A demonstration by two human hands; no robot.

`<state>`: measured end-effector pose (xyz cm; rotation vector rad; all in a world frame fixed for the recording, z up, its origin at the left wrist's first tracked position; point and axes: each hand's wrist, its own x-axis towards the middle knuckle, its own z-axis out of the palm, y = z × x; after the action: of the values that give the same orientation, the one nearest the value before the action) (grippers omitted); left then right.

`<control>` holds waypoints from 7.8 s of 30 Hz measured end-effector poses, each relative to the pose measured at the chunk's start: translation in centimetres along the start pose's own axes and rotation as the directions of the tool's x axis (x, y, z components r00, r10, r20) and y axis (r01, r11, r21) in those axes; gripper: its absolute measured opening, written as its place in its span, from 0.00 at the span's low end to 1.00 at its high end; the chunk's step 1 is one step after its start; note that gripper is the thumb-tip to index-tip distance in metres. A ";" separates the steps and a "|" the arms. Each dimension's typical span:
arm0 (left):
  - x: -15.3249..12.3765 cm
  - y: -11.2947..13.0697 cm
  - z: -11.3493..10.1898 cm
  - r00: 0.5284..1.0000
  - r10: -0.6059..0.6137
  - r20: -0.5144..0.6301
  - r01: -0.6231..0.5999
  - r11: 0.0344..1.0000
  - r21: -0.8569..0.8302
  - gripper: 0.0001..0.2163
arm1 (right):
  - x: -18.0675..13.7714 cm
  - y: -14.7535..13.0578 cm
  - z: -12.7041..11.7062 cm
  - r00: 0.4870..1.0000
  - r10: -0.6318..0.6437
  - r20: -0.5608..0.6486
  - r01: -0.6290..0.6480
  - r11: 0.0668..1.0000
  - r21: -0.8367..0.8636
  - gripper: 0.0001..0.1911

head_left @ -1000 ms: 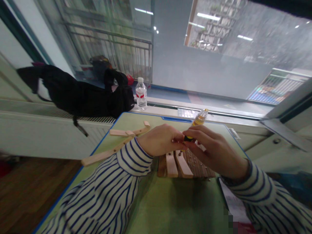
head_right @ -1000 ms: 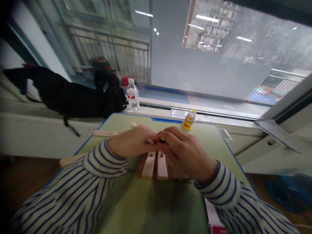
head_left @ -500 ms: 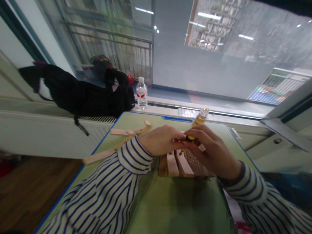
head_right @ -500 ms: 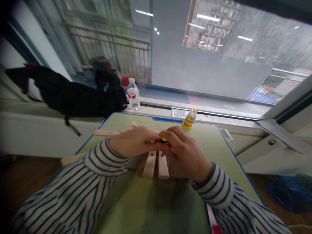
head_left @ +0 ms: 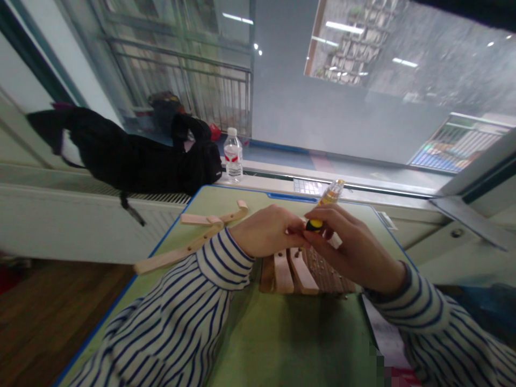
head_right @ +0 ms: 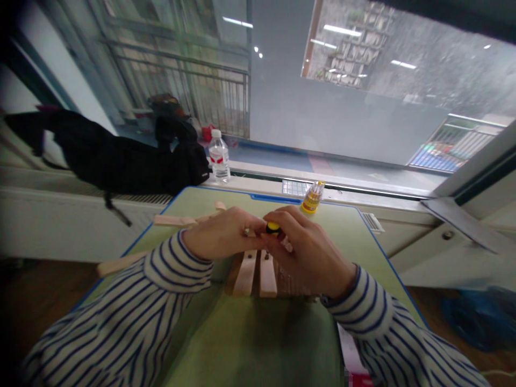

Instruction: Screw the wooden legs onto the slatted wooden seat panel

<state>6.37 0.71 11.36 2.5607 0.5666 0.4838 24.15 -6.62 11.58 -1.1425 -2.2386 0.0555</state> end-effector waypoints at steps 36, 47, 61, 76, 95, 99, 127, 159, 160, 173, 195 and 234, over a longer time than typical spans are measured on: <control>0.3 0.6 -0.3 1.000 0.004 -0.013 -0.003 0.999 0.051 0.10 | -0.2 0.0 0.1 0.999 0.049 0.000 -0.048 0.995 -0.091 0.11; -0.1 0.0 0.0 1.000 -0.020 -0.009 0.020 0.998 0.053 0.12 | 0.1 -0.3 -0.5 0.995 -0.018 0.095 0.020 1.000 -0.022 0.16; 0.2 0.1 0.3 0.997 0.059 0.042 -0.059 0.998 -0.004 0.08 | -0.3 0.1 -0.4 0.998 0.034 0.043 -0.029 0.994 -0.110 0.10; 0.3 0.9 -0.3 1.000 -0.013 -0.026 0.014 0.999 0.045 0.11 | -0.3 0.0 -0.3 0.998 0.055 -0.003 -0.055 0.984 -0.171 0.10; -0.1 -0.2 0.0 1.000 0.013 0.010 -0.014 0.996 0.083 0.10 | 0.0 -0.3 -0.5 0.997 -0.023 0.074 0.030 0.995 -0.090 0.12; 0.0 -0.3 0.0 0.999 0.045 0.015 -0.046 0.997 0.062 0.09 | -0.1 -0.2 -0.4 0.998 -0.003 0.061 0.008 0.996 -0.088 0.10; -0.2 -0.2 -0.1 1.000 -0.008 0.004 0.008 0.998 0.059 0.12 | 0.2 -0.4 -0.5 0.998 0.016 0.067 -0.009 0.994 -0.108 0.19; 0.1 -0.2 -0.4 0.998 0.031 0.048 -0.027 0.997 -0.069 0.10 | -0.3 -0.1 -0.2 0.996 0.088 0.000 -0.087 0.992 -0.095 0.09; 0.1 -0.1 -0.5 0.999 0.024 0.040 -0.021 0.997 -0.068 0.10 | -0.3 -0.1 -0.2 0.996 0.089 -0.002 -0.088 0.991 -0.099 0.10; -0.5 -0.6 -0.3 0.999 -0.015 0.028 0.015 1.000 0.012 0.10 | 0.4 -0.6 -0.6 0.995 -0.005 0.104 0.015 0.995 -0.101 0.16; 0.0 -0.5 -0.2 0.992 0.095 0.079 -0.087 0.991 -0.100 0.09 | -0.3 -0.3 -0.6 0.998 0.060 0.034 -0.058 0.997 -0.057 0.10; -0.1 -0.5 -0.4 0.992 0.104 0.070 -0.099 0.993 -0.067 0.08 | -0.2 -0.6 -0.7 0.994 0.049 0.097 -0.041 0.996 -0.080 0.11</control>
<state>5.97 1.20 11.46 2.5436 0.3901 0.4332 24.21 -7.26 12.22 -1.2576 -2.3193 0.0440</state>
